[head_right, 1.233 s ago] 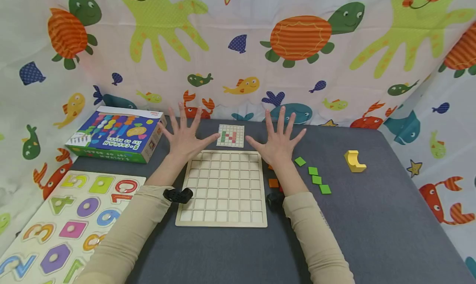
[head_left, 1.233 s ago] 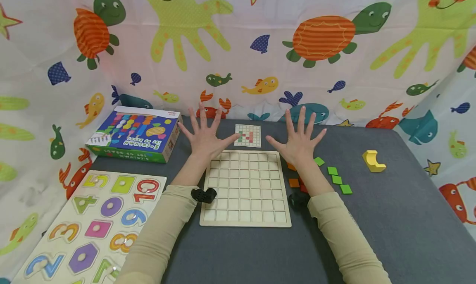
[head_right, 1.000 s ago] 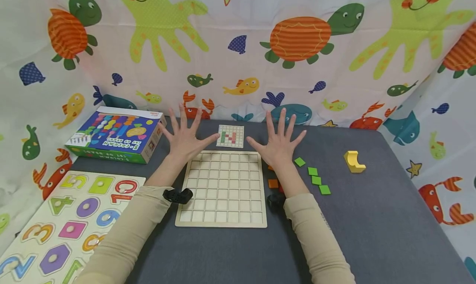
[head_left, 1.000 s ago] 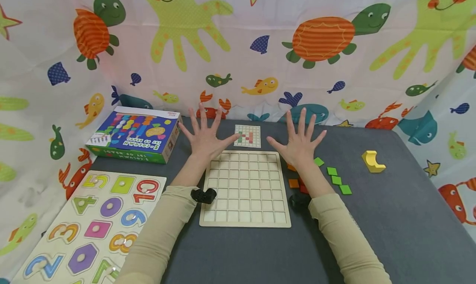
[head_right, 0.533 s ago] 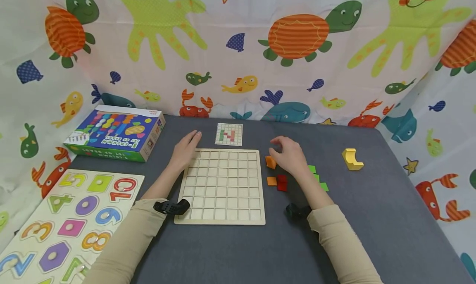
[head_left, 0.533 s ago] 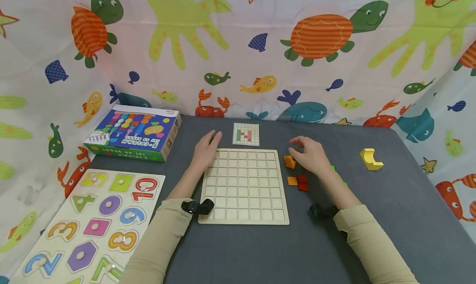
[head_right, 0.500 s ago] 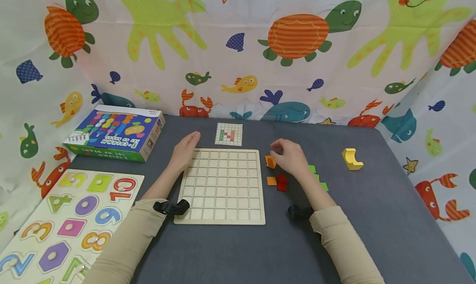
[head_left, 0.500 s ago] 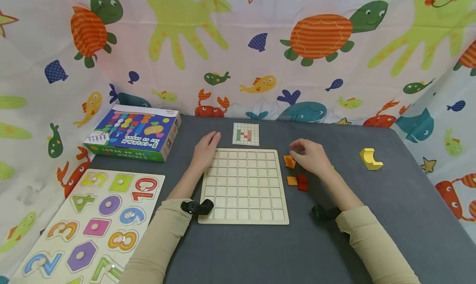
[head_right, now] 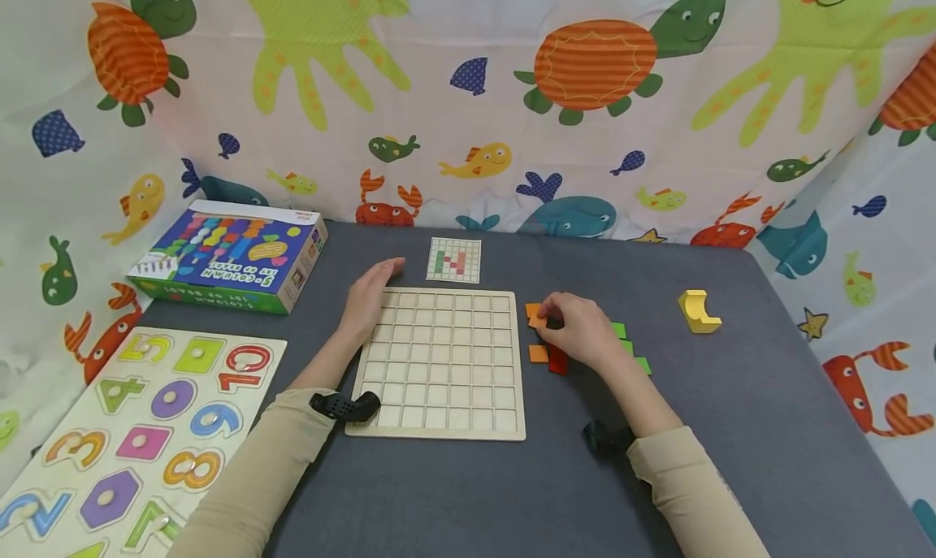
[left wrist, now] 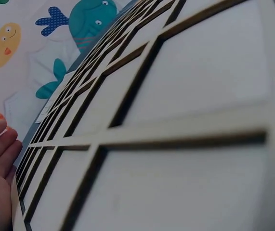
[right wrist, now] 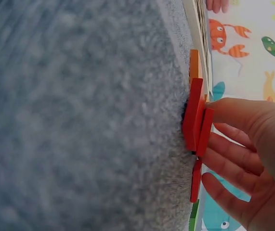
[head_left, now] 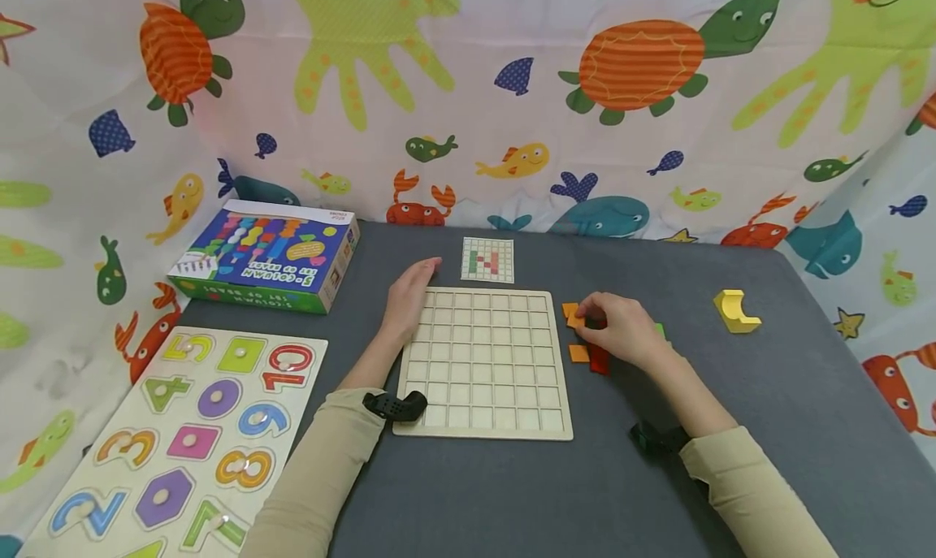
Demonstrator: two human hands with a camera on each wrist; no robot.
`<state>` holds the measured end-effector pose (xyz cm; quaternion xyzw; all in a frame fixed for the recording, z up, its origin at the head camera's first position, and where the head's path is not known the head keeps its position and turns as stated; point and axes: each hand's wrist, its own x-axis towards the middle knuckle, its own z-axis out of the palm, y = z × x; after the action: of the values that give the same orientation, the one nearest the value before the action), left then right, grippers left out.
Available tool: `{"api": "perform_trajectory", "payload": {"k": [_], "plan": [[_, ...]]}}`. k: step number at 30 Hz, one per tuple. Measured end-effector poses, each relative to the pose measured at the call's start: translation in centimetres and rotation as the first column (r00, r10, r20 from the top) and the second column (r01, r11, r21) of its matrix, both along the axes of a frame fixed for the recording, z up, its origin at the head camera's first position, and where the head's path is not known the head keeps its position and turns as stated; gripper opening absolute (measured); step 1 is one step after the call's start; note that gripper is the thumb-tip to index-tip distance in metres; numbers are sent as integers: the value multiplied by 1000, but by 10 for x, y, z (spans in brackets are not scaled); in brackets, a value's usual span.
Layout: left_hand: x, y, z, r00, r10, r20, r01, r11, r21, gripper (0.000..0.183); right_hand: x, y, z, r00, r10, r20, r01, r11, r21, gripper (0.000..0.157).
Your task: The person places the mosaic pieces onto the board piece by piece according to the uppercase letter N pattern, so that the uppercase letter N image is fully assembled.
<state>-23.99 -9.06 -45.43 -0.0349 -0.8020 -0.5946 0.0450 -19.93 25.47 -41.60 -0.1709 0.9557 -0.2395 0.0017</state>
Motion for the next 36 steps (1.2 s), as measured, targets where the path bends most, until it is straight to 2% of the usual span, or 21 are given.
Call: {"api": "perform_trajectory", "payload": {"k": [5, 9, 13, 18, 22, 28, 36], "plan": [[1, 1, -3, 999, -19, -49, 18, 1000, -26, 39, 1, -6, 1, 999, -15, -30, 14, 1000, -6, 22], [1, -1, -4, 993, 30, -114, -34, 999, -30, 28, 2, -22, 7, 1000, 8, -22, -9, 998, -56, 22], [0, -4, -4, 984, 81, -157, -95, 992, -81, 25, 1, -40, 13, 999, 43, -12, -44, 994, -96, 21], [-1, -11, -6, 980, 94, -178, -126, 976, -178, 22, 2, -60, 15, 993, 119, -6, -118, 983, -142, 17], [-1, -14, -7, 977, 76, -199, -121, 967, -223, 21, 2, -75, 13, 986, 169, 5, -166, 973, -160, 16], [2, -11, -10, 976, 66, -209, -116, 964, -240, 21, 4, -85, 6, 981, 193, 31, -186, 970, -154, 13], [4, -9, -9, 976, 67, -206, -117, 963, -243, 21, 9, -91, 2, 971, 237, -5, -237, 967, -98, 13]]}}
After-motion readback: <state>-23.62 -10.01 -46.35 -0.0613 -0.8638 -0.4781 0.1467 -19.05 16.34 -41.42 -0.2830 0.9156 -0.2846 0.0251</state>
